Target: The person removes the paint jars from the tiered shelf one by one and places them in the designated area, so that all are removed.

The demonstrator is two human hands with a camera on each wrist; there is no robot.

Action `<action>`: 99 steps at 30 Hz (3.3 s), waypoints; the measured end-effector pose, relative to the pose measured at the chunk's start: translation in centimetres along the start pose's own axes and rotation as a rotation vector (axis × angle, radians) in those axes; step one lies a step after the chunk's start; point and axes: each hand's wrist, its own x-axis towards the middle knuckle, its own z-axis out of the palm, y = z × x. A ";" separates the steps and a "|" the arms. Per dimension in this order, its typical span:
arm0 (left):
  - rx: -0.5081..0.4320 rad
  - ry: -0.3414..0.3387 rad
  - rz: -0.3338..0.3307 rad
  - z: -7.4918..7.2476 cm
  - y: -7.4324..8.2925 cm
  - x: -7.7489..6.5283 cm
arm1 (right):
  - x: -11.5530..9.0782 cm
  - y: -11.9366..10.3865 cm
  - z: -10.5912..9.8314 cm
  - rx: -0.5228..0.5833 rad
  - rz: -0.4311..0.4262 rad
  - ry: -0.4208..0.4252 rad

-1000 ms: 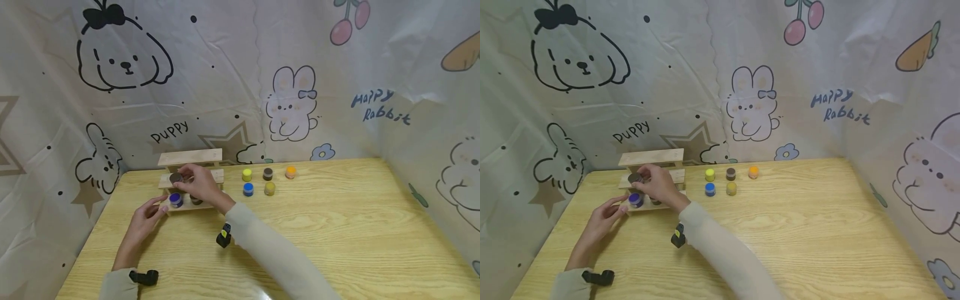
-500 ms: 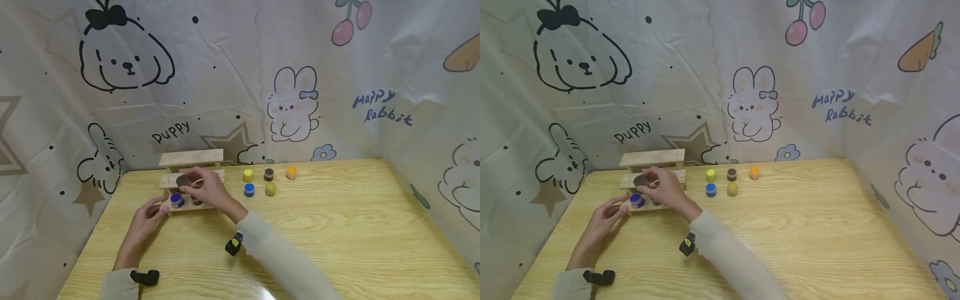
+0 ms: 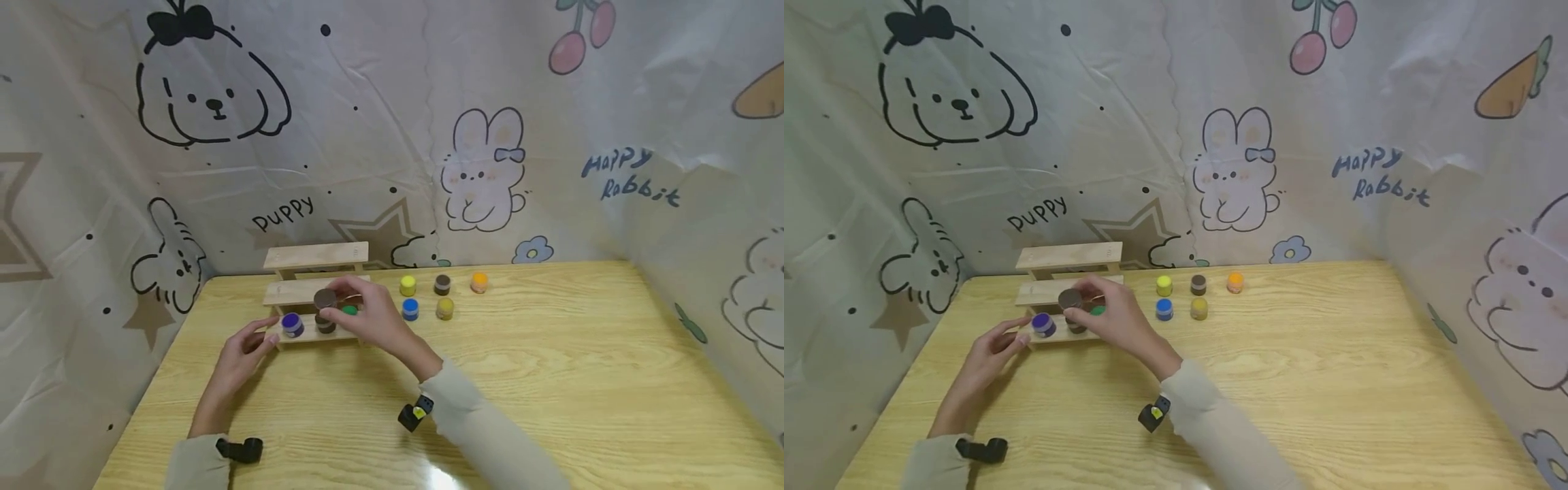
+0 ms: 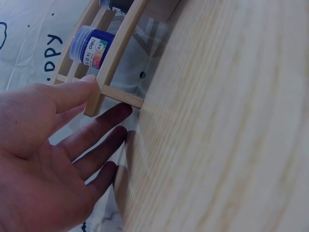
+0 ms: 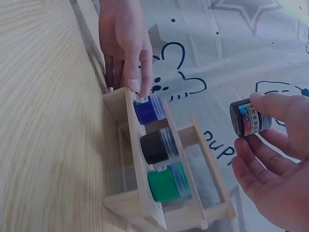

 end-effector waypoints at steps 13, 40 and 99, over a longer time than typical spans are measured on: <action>-0.014 0.001 -0.028 0.1 -0.3 0.0 | -3.0 0.0 -3.5 -0.086 -0.011 0.054; -0.020 0.017 0.021 0.1 -0.3 0.1 | -7.4 0.9 -11.8 -0.209 0.055 0.126; 0.022 -0.003 -0.016 -0.1 -0.2 0.2 | -11.8 11.7 -19.0 -0.354 0.468 0.273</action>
